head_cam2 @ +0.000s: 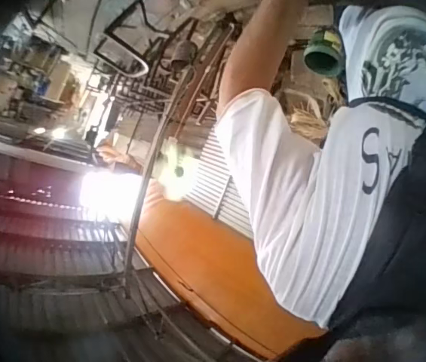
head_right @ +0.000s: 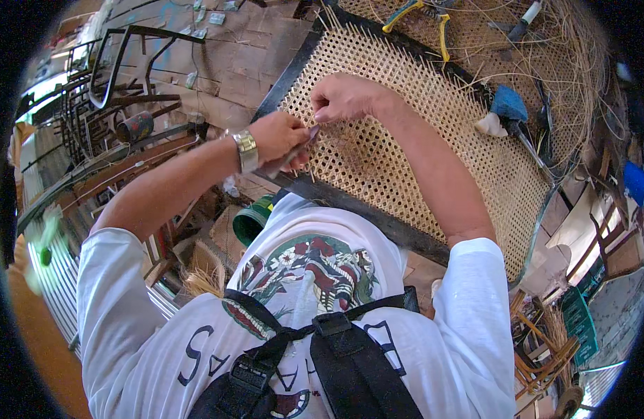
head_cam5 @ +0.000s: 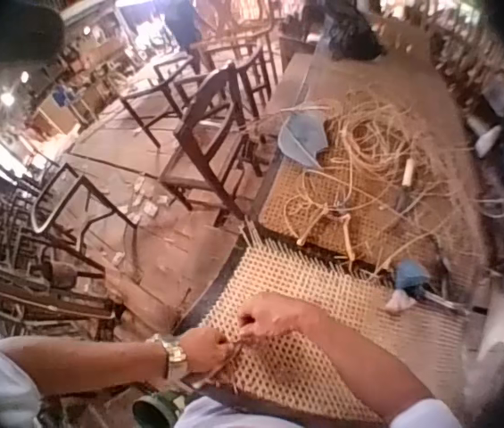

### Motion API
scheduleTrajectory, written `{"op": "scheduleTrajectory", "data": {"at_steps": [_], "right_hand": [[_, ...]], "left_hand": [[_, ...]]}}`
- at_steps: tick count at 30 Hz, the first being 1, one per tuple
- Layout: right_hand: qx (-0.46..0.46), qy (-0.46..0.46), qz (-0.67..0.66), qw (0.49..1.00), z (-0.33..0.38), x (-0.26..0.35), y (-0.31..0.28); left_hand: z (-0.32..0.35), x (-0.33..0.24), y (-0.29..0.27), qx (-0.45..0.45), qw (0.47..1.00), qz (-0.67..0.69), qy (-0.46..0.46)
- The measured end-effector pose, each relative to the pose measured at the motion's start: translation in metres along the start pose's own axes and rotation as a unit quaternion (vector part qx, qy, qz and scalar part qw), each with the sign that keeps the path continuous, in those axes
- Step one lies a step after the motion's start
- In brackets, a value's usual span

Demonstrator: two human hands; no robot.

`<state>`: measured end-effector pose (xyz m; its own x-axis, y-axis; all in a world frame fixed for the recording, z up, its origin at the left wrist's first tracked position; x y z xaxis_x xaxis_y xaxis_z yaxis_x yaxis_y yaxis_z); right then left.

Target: Repairing or weaving rattan onto a chair frame using hand tools.

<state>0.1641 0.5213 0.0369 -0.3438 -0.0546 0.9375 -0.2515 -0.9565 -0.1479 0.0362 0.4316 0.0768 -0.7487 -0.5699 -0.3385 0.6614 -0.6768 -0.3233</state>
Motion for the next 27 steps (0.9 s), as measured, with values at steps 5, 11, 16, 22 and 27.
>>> {"op": "scheduleTrajectory", "data": {"at_steps": [5, 11, 16, 22, 27], "right_hand": [[-0.048, 0.071, 0.030, 0.996, 0.004, -0.009, -0.020], [-0.016, 0.056, -0.023, 0.998, 0.005, -0.015, -0.026], [0.013, 0.078, -0.046, 0.996, 0.000, -0.021, -0.025], [0.027, 0.052, -0.034, 0.998, -0.003, -0.024, -0.019], [0.008, 0.017, -0.028, 0.999, 0.003, -0.008, -0.007]], "left_hand": [[-0.004, -0.009, -0.017, 0.132, 0.988, -0.048, -0.057], [-0.006, -0.023, -0.004, 0.141, 0.980, -0.090, 0.107], [-0.008, -0.011, 0.018, 0.000, 0.986, -0.152, 0.072], [-0.010, -0.003, 0.018, -0.002, 0.983, -0.152, 0.099], [-0.007, -0.010, -0.014, 0.120, 0.989, -0.080, -0.011]]}}
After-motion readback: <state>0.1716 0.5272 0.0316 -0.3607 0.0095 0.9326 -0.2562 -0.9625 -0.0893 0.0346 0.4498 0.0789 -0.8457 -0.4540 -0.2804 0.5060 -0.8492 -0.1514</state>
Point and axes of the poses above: each hand's wrist, its own z-axis away from the middle knuckle, its own y-axis out of the palm, x = y × z, the point moved 4 cm from there along -z, towards the middle knuckle, and after that the axes turned 8 degrees about -z, right-handed, at the moved point
